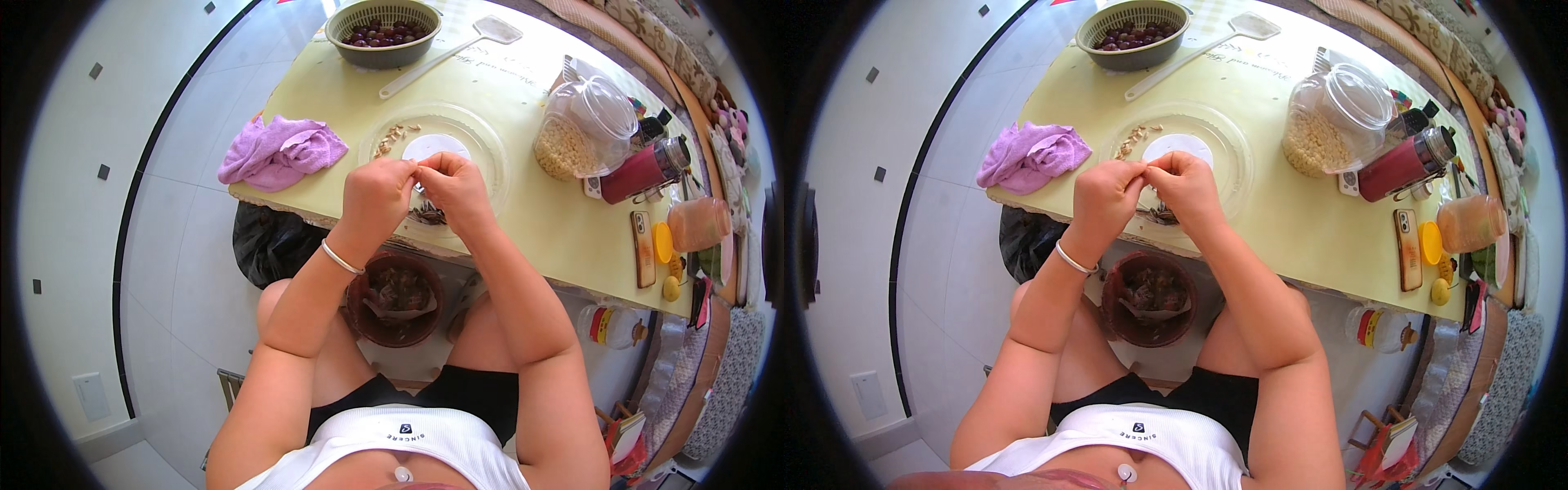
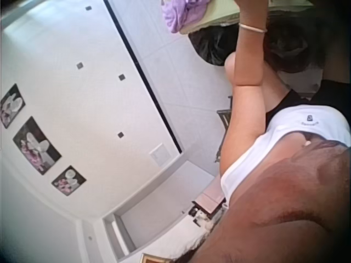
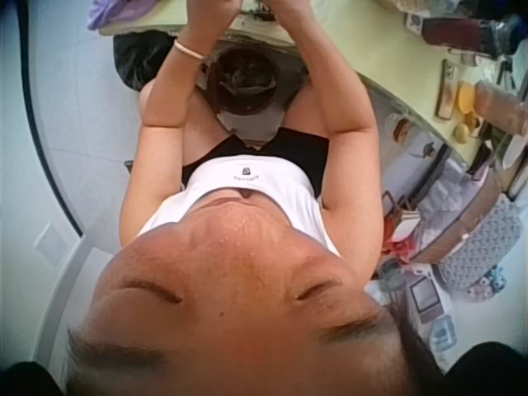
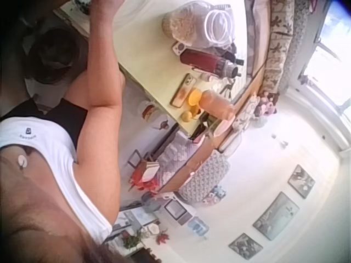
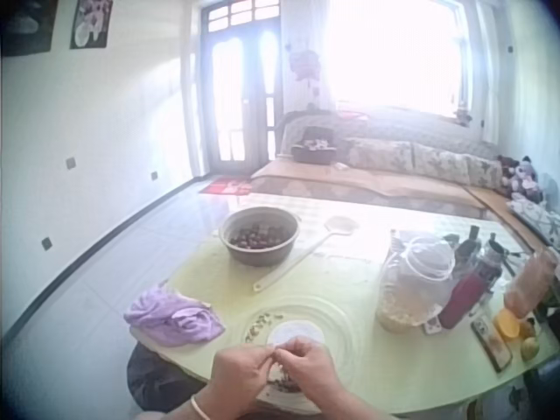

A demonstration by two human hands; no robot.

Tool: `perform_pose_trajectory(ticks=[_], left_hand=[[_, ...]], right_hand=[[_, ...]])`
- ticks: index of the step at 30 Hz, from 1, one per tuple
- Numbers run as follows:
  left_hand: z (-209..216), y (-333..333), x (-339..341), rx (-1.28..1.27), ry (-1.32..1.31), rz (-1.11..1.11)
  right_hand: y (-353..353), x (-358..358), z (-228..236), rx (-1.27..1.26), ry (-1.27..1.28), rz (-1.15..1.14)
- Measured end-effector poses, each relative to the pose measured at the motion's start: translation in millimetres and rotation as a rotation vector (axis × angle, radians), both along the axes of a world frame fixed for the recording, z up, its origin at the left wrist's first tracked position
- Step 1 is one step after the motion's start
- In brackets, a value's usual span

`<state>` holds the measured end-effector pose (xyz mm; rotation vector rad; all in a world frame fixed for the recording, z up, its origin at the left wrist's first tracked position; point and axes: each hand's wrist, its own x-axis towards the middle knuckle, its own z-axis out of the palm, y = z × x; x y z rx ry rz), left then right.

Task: The person sits on the floor and peels sunflower seeds by hand, separating the kernels from the shells. The kernels are placed on a plate and the shells are discarded into a bowl.

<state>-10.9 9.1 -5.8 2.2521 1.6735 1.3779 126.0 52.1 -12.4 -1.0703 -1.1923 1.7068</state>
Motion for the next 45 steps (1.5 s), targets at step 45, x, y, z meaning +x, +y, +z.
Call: perform_pose_trajectory(ticks=[45], left_hand=[[-11, 13, -9, -0.566, -1.192, -0.363]], right_hand=[[11, 15, 0, -0.034, 0.221, 0.061]])
